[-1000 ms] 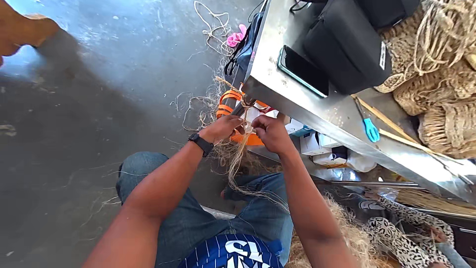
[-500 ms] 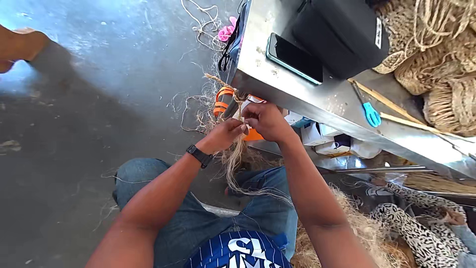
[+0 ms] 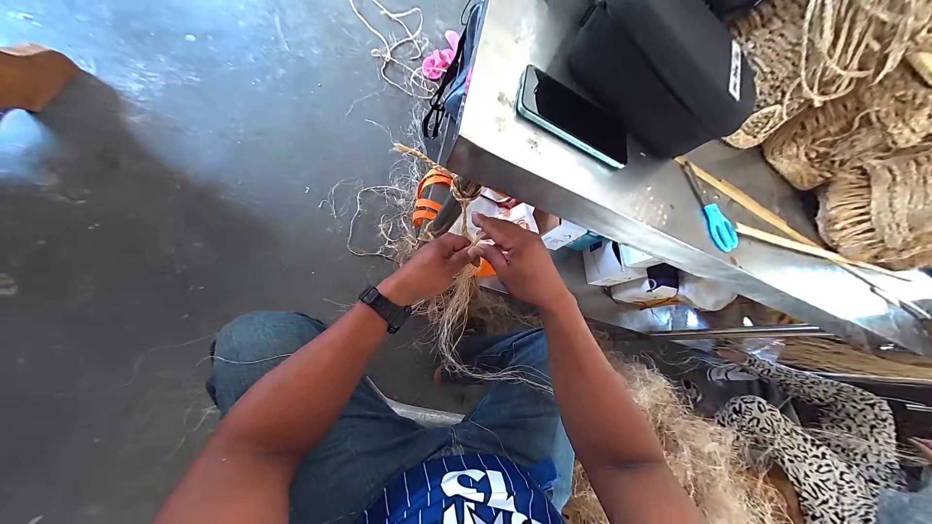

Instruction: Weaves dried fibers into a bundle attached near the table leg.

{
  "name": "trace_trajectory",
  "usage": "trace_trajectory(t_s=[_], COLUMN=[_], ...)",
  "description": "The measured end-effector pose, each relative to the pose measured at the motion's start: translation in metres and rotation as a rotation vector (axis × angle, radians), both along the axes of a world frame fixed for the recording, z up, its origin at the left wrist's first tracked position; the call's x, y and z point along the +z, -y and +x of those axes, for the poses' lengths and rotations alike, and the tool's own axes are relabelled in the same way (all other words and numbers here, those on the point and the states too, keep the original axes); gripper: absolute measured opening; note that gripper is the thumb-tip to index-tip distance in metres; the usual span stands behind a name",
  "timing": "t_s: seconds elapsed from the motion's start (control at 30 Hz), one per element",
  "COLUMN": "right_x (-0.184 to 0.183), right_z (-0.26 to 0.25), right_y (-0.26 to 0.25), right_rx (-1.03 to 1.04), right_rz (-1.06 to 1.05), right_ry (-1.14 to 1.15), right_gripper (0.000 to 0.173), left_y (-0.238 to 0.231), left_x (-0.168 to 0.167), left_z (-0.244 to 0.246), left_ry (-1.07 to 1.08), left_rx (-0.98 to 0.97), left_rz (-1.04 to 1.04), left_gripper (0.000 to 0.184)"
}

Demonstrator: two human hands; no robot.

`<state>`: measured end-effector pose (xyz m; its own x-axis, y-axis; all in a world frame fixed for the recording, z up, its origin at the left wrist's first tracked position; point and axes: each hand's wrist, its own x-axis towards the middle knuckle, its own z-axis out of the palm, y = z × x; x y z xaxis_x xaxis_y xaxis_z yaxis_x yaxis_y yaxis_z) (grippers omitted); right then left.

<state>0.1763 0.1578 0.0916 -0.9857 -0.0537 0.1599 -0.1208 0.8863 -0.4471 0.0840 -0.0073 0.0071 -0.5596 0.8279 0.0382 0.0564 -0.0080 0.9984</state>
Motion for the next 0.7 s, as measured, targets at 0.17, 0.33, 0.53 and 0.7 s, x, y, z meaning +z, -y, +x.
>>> trace_trajectory(t_s=[0.17, 0.33, 0.53, 0.7], right_x=[-0.005, -0.009, -0.018, -0.025], right_z=[0.002, 0.007, 0.027, 0.009], right_y=[-0.002, -0.002, 0.012, 0.010], right_rx=[0.009, -0.202, -0.322, -0.238], right_rz=[-0.033, -0.416, -0.841, -0.981], right_ry=[0.008, -0.045, 0.126, 0.160], right_gripper=[0.043, 0.055, 0.028, 0.023], left_y=[0.001, 0.000, 0.000, -0.001], left_x=[-0.002, -0.002, 0.001, -0.002], left_z=[0.000, 0.000, 0.002, 0.002], left_ry=[0.014, 0.055, 0.331, 0.342], left_rx=[-0.002, -0.020, -0.084, -0.094], left_rz=[0.006, 0.038, 0.137, 0.168], left_gripper=[0.026, 0.028, 0.026, 0.025])
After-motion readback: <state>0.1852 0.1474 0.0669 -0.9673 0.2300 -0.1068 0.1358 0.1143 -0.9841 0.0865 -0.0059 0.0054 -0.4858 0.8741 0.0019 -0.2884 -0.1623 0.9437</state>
